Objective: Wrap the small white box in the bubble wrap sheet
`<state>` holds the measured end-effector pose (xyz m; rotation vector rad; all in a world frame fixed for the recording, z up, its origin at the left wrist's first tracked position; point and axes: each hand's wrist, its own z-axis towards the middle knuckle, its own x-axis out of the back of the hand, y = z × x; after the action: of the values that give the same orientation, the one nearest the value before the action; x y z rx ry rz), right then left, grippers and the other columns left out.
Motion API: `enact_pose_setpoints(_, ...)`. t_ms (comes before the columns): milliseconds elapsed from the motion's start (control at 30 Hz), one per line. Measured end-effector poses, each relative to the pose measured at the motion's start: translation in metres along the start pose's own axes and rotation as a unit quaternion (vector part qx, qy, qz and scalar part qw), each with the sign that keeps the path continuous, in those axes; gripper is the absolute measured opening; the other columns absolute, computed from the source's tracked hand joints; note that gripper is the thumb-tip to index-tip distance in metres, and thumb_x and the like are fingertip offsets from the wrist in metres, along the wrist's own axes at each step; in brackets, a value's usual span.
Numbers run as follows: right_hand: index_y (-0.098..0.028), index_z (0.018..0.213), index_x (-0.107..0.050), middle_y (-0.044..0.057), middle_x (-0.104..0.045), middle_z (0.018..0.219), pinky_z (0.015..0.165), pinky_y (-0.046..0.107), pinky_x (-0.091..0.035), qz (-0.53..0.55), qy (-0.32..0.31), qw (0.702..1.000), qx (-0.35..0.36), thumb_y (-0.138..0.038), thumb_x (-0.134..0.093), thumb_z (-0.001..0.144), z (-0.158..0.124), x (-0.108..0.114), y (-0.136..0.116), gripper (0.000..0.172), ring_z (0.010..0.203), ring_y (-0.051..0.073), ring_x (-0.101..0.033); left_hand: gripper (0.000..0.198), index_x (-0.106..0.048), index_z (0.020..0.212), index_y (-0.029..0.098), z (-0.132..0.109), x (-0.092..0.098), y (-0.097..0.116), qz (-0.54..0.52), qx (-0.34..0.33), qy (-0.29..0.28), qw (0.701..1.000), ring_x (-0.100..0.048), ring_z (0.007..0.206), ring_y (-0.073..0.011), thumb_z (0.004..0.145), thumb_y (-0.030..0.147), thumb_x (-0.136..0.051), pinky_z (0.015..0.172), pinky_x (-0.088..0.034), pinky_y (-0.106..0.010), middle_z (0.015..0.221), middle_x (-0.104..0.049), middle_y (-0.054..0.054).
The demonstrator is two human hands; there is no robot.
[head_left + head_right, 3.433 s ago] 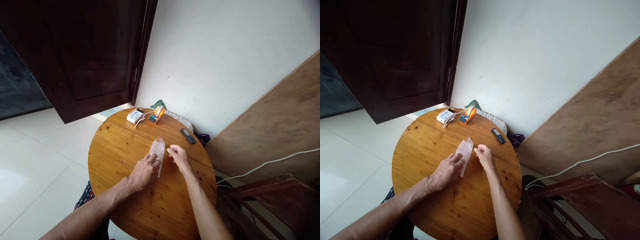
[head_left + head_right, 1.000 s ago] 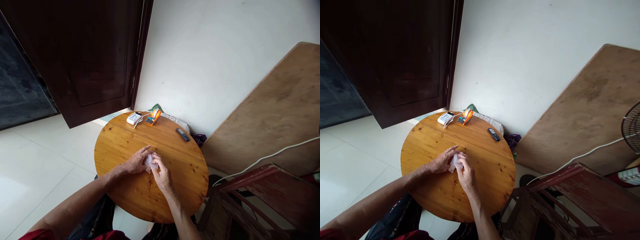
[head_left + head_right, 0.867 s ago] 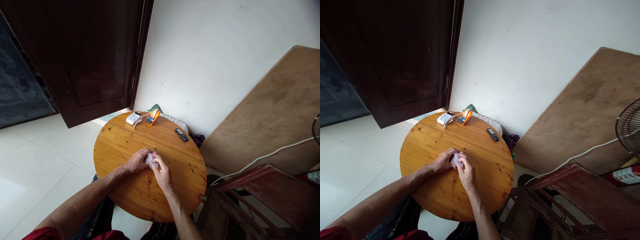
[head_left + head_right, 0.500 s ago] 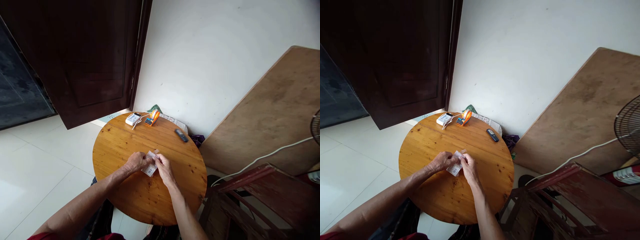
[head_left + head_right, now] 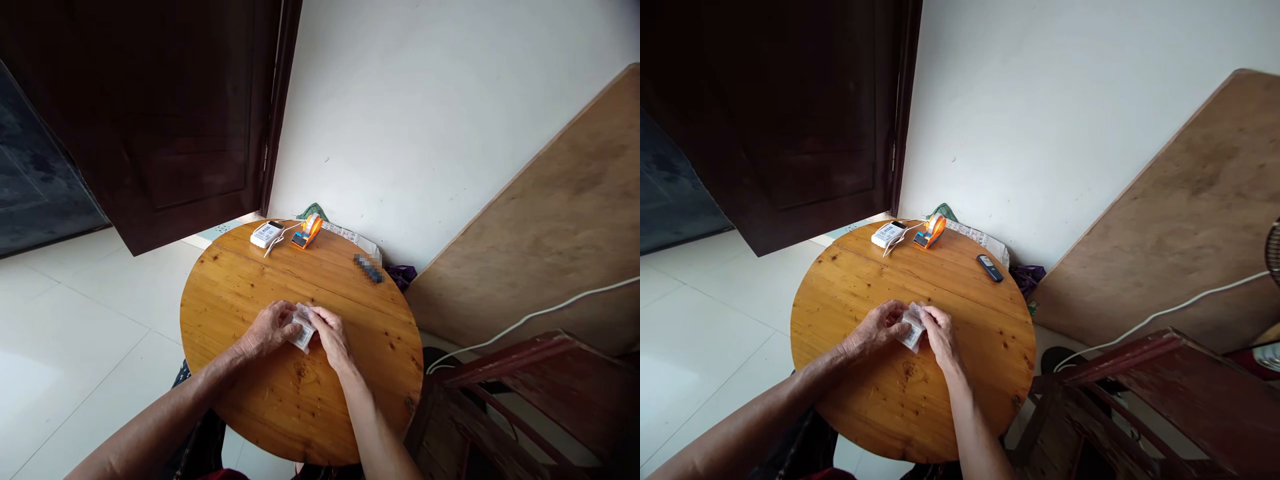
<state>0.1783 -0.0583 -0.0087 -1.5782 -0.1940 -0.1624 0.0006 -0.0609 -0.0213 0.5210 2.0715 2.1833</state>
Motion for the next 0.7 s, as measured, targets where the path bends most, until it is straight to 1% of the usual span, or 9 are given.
enact_pose_setpoints(67, -0.018, 0.080, -0.071, 0.002, -0.068, 0.070, 0.051, 0.025, -0.041, 0.011, 0.003, 1.000, -0.002, -0.059, -0.059, 0.082, -0.003, 0.001, 0.000, 0.043, 0.062, 0.017, -0.057, 0.037, -0.060, 0.110, 0.015, 0.003, 0.000, 0.000, -0.014, 0.008, -0.012, 1.000, -0.064, 0.086, -0.0186, 0.076, 0.027, -0.064, 0.077, -0.050, -0.030, 0.099, -0.070, -0.005)
enact_pose_setpoints(133, -0.018, 0.082, -0.071, 0.002, -0.069, 0.072, 0.056, 0.026, -0.045, 0.015, -0.011, 1.000, 0.016, -0.059, -0.063, 0.080, -0.005, 0.001, 0.000, 0.041, 0.065, 0.017, -0.059, 0.035, -0.059, 0.107, 0.015, 0.004, 0.003, 0.002, -0.021, 0.011, -0.022, 0.999, -0.062, 0.084, -0.0177, 0.075, 0.027, -0.065, 0.074, -0.049, -0.029, 0.096, -0.069, -0.005)
enact_pose_setpoints(200, -0.018, 0.093, -0.072, 0.004, -0.073, 0.084, 0.067, 0.029, -0.050, 0.013, -0.027, 0.999, 0.035, -0.053, -0.070, 0.076, -0.006, 0.002, 0.000, 0.039, 0.075, 0.020, -0.064, 0.033, -0.058, 0.104, 0.014, 0.004, 0.005, 0.006, -0.019, 0.013, -0.029, 0.999, -0.060, 0.080, -0.0167, 0.076, 0.030, -0.066, 0.071, -0.048, -0.028, 0.093, -0.068, -0.004)
enact_pose_setpoints(267, -0.019, 0.105, -0.072, 0.006, -0.075, 0.098, 0.077, 0.033, -0.052, 0.008, -0.033, 0.998, 0.052, -0.048, -0.073, 0.075, -0.005, 0.003, 0.001, 0.042, 0.086, 0.023, -0.067, 0.033, -0.057, 0.101, 0.015, 0.004, 0.006, 0.009, -0.012, 0.021, -0.033, 0.999, -0.058, 0.077, -0.0158, 0.076, 0.033, -0.068, 0.068, -0.046, -0.027, 0.089, -0.066, -0.003)
enact_pose_setpoints(333, -0.019, 0.109, -0.072, 0.007, -0.075, 0.101, 0.081, 0.034, -0.053, 0.000, -0.033, 0.998, 0.061, -0.046, -0.072, 0.076, -0.005, 0.003, 0.002, 0.042, 0.091, 0.025, -0.068, 0.036, -0.055, 0.100, 0.015, 0.005, 0.005, 0.010, -0.034, 0.027, -0.036, 0.998, -0.058, 0.078, -0.0157, 0.075, 0.036, -0.071, 0.068, -0.046, -0.027, 0.088, -0.064, -0.003)
enact_pose_setpoints(433, -0.019, 0.109, -0.073, 0.007, -0.076, 0.098, 0.080, 0.035, -0.054, -0.010, -0.039, 0.998, 0.058, -0.047, -0.070, 0.079, -0.005, 0.003, 0.003, 0.041, 0.089, 0.025, -0.069, 0.053, -0.050, 0.113, 0.016, 0.007, -0.001, 0.005, -0.141, 0.019, -0.034, 0.989, -0.061, 0.087, -0.0174, 0.071, 0.036, -0.077, 0.075, -0.048, -0.029, 0.102, -0.064, -0.006)
enact_pose_setpoints(533, -0.020, 0.109, -0.073, 0.009, -0.075, 0.106, 0.084, 0.037, -0.054, -0.006, -0.031, 0.997, 0.064, -0.047, -0.070, 0.079, -0.007, 0.003, 0.003, 0.041, 0.097, 0.027, -0.068, 0.074, -0.041, 0.129, 0.018, 0.008, -0.007, -0.002, -0.223, -0.004, -0.020, 0.975, -0.062, 0.093, -0.0191, 0.069, 0.037, -0.081, 0.080, -0.049, -0.031, 0.111, -0.061, -0.008)
enact_pose_setpoints(600, -0.021, 0.108, -0.073, 0.008, -0.075, 0.106, 0.085, 0.037, -0.053, 0.004, -0.026, 0.998, 0.064, -0.046, -0.070, 0.079, -0.008, 0.003, 0.003, 0.039, 0.098, 0.027, -0.068, 0.076, -0.040, 0.131, 0.019, 0.008, -0.010, -0.004, -0.244, -0.018, -0.015, 0.970, -0.062, 0.093, -0.0191, 0.070, 0.038, -0.081, 0.081, -0.048, -0.032, 0.110, -0.060, -0.008)
enact_pose_setpoints(700, -0.020, 0.104, -0.073, 0.007, -0.076, 0.099, 0.079, 0.034, -0.054, 0.045, -0.009, 0.998, 0.038, -0.047, -0.070, 0.078, -0.007, 0.001, 0.003, 0.037, 0.090, 0.024, -0.069, 0.072, -0.042, 0.131, 0.020, 0.008, -0.014, -0.004, -0.250, -0.031, -0.018, 0.968, -0.061, 0.092, -0.0183, 0.072, 0.036, -0.081, 0.081, -0.048, -0.031, 0.109, -0.059, -0.007)
